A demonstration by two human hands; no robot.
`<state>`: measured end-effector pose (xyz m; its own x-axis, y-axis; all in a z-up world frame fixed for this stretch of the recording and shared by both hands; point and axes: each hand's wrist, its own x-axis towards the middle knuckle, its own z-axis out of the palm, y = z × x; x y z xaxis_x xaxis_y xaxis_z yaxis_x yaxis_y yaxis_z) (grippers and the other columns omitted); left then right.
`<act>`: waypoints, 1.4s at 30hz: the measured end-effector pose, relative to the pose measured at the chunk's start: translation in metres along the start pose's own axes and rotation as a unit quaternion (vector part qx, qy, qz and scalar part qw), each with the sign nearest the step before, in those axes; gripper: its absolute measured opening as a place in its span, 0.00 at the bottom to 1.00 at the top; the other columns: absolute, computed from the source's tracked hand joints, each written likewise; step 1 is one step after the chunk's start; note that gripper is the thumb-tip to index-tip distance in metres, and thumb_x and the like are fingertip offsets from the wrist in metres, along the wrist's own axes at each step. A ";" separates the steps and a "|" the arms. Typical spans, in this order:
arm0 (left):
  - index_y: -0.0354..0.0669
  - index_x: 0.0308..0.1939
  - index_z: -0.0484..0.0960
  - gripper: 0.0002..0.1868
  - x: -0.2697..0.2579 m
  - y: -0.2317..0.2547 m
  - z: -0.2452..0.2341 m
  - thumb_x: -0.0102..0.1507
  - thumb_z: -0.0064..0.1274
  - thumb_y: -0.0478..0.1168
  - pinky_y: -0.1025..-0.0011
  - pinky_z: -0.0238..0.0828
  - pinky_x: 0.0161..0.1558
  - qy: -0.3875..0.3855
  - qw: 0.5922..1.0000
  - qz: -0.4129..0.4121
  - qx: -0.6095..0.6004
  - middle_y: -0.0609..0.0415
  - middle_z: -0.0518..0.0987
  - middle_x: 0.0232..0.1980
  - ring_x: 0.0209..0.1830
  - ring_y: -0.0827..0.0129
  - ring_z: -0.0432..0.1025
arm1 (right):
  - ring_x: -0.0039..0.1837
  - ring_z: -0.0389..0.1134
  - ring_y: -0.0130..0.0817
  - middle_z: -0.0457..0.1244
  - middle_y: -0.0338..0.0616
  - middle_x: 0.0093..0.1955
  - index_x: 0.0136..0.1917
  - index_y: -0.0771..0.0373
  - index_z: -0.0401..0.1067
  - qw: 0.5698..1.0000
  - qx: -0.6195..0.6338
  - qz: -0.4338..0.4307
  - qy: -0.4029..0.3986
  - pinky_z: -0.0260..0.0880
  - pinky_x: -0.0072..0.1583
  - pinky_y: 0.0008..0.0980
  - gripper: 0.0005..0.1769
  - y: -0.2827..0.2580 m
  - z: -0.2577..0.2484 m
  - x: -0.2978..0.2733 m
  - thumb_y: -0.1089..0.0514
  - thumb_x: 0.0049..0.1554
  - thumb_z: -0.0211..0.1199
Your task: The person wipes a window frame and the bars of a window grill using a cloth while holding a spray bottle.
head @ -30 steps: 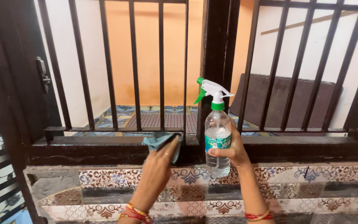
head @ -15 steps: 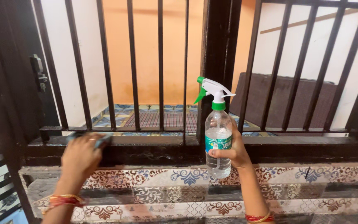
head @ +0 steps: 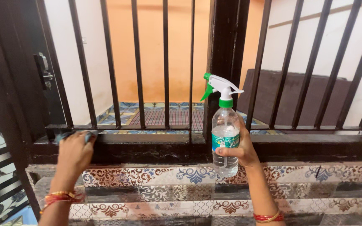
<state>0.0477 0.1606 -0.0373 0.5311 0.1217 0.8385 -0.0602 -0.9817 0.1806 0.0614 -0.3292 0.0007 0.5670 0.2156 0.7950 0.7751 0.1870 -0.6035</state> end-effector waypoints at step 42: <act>0.53 0.77 0.55 0.40 -0.057 0.098 -0.004 0.59 0.43 0.32 0.49 0.48 0.75 -0.001 0.987 0.105 0.125 0.29 0.62 0.72 0.74 0.42 0.57 | 0.60 0.67 0.38 0.63 0.44 0.59 0.75 0.61 0.60 1.000 -0.020 -0.008 0.003 0.71 0.61 0.34 0.59 -0.005 0.000 -0.002 0.56 0.29 0.74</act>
<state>0.0080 0.0581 -0.0653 0.5310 -0.0889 0.8427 0.0408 -0.9907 -0.1302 0.0567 -0.3305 0.0021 0.5556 0.2064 0.8054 0.7948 0.1525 -0.5874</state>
